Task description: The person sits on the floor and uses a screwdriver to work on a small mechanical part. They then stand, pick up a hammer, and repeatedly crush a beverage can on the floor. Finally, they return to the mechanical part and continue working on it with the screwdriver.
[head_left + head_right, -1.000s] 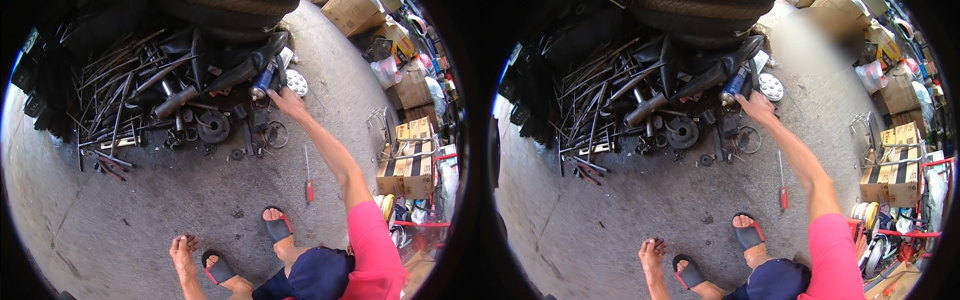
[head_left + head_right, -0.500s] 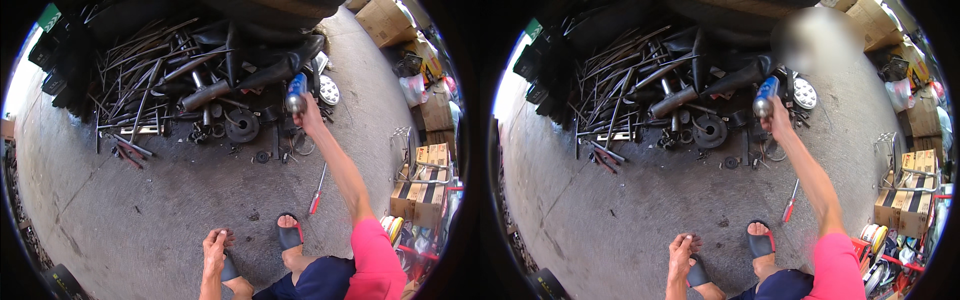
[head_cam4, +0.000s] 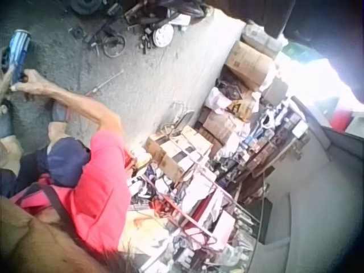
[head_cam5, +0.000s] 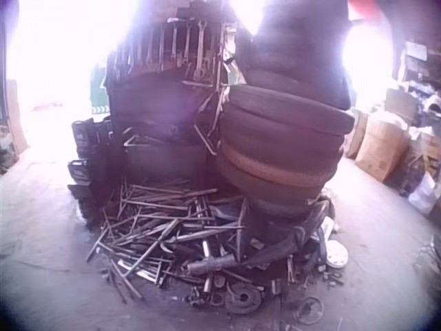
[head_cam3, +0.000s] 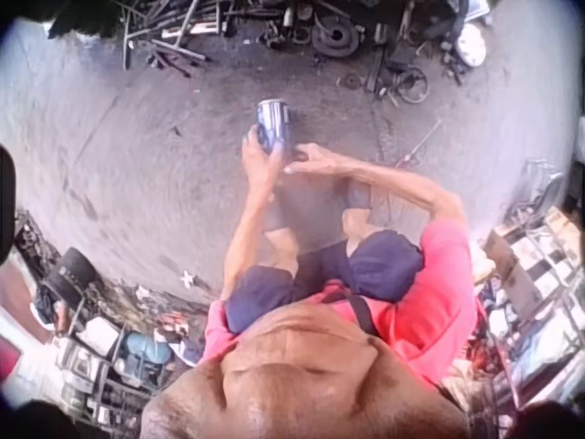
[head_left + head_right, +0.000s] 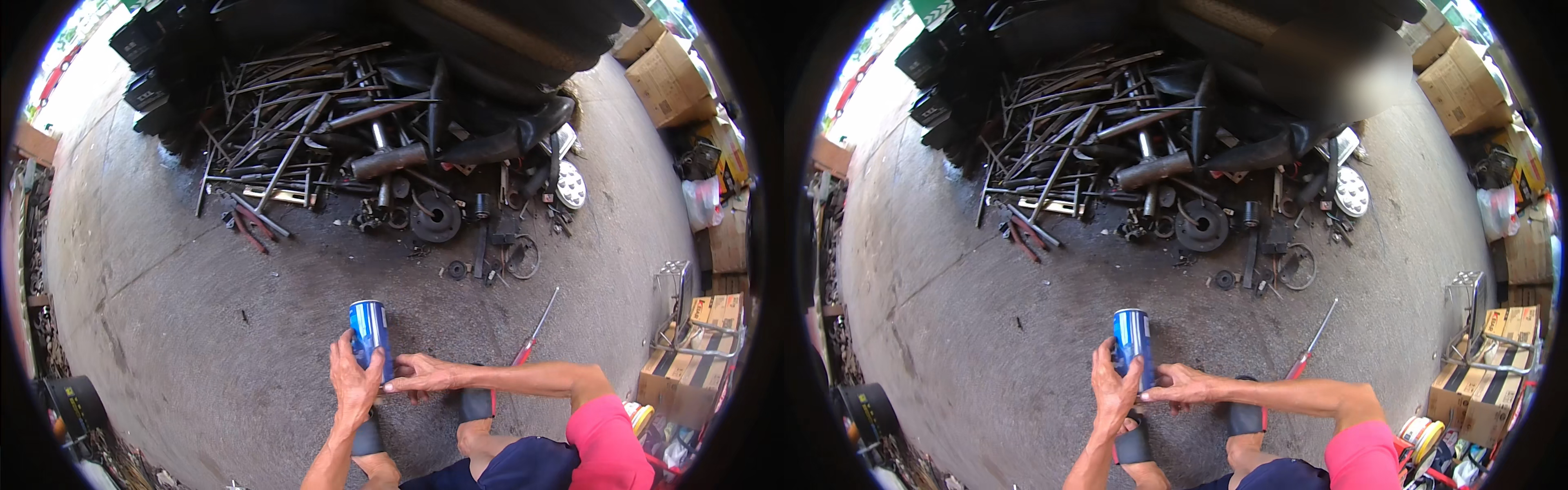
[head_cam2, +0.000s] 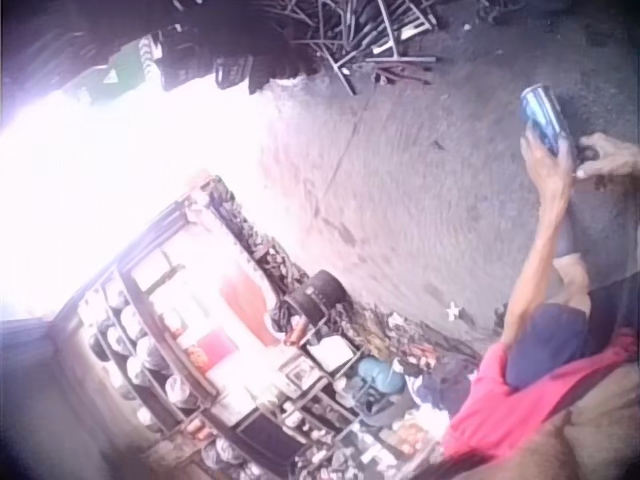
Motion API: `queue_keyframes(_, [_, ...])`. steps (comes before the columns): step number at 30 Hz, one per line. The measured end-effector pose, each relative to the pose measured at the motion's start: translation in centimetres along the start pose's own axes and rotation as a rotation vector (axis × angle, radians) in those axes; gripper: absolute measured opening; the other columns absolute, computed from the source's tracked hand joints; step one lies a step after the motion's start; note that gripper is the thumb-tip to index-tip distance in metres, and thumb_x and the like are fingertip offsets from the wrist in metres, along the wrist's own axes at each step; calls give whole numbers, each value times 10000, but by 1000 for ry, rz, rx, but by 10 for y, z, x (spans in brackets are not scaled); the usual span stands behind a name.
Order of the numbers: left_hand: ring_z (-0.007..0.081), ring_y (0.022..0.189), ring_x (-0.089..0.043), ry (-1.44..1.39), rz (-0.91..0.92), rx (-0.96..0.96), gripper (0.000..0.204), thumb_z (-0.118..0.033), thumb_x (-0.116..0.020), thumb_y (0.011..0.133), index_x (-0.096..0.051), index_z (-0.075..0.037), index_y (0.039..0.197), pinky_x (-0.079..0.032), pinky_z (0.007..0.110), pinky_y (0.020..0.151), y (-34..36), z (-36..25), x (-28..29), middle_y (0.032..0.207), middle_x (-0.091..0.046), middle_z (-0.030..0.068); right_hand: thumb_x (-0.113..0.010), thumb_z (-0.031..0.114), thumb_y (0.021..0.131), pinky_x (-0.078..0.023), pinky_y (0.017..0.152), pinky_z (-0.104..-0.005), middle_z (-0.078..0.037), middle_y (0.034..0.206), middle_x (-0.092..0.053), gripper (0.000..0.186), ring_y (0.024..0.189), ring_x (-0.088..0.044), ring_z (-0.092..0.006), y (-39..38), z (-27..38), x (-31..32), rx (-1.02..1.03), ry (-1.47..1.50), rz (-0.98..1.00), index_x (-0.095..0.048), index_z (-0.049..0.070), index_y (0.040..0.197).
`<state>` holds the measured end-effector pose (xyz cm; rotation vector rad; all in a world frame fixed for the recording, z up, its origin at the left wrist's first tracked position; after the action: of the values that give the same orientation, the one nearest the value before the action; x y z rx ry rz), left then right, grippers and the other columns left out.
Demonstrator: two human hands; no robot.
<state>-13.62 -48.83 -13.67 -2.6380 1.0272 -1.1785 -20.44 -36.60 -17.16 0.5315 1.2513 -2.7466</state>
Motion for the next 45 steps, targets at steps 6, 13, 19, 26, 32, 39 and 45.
queue_keyframes(6, [372,1039,-488,392,-108,-196,506,-195,-613,775,-462,19,1209,-393,460,872,12,26,10,1158,-491,230,-557,368,774,-499,679,-429,-158,854,-627,422,759,-612,-317,12,104,64,422,-920,-383,-566,-9,964])
queue_keyframes(13, [342,932,-516,534,-110,-334,814,-260,-768,624,-359,47,1257,-418,440,783,3,28,-23,1111,-495,208,-573,52,731,-444,755,-399,-141,908,-550,162,894,-547,-281,37,225,158,700,-1575,-1097,-543,11,885])
queue_keyframes(19, [334,892,-524,524,-102,-302,768,-236,-765,614,-382,41,1220,-428,430,755,8,28,-21,1030,-513,187,-556,55,724,-415,806,-392,-133,905,-551,127,919,-539,-290,65,283,183,860,-1530,-1184,-541,30,848])
queue_keyframes(26, [322,861,-527,478,-51,-271,760,-231,-770,593,-396,36,1198,-433,415,728,14,32,-16,974,-521,174,-567,83,747,-378,846,-422,-94,1047,-572,253,1018,-515,-249,118,323,232,541,-1810,-1287,-586,56,998])
queue_keyframes(32, [311,832,-529,445,-54,-268,761,-224,-774,575,-407,35,1189,-429,410,701,17,34,-13,942,-524,165,-630,159,731,-402,817,-400,-89,931,-654,218,971,-561,-246,140,331,245,240,-1872,-1262,-661,90,935])
queue_keyframes(39, [308,832,-528,455,-66,-259,782,-224,-783,563,-407,35,1197,-422,405,693,16,33,-11,943,-524,162,-640,178,647,-509,758,-416,-169,903,-672,293,886,-650,-313,122,335,220,152,-1607,-987,-680,25,894])
queue_keyframes(45, [315,838,-523,432,-56,-250,789,-223,-787,556,-410,31,1201,-421,409,694,12,33,-11,920,-515,162,-614,188,695,-471,436,-361,-140,672,-614,210,461,-574,-236,86,302,221,221,-693,-828,-612,-14,751])
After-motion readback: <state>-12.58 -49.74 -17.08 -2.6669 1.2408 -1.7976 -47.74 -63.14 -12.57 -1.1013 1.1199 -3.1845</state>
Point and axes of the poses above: each hand's wrist, its own y-axis towards the middle knuckle, its own x-axis out of the back of the hand, z = x × y, the point moved 8 cm from there along y, towards the middle knuckle
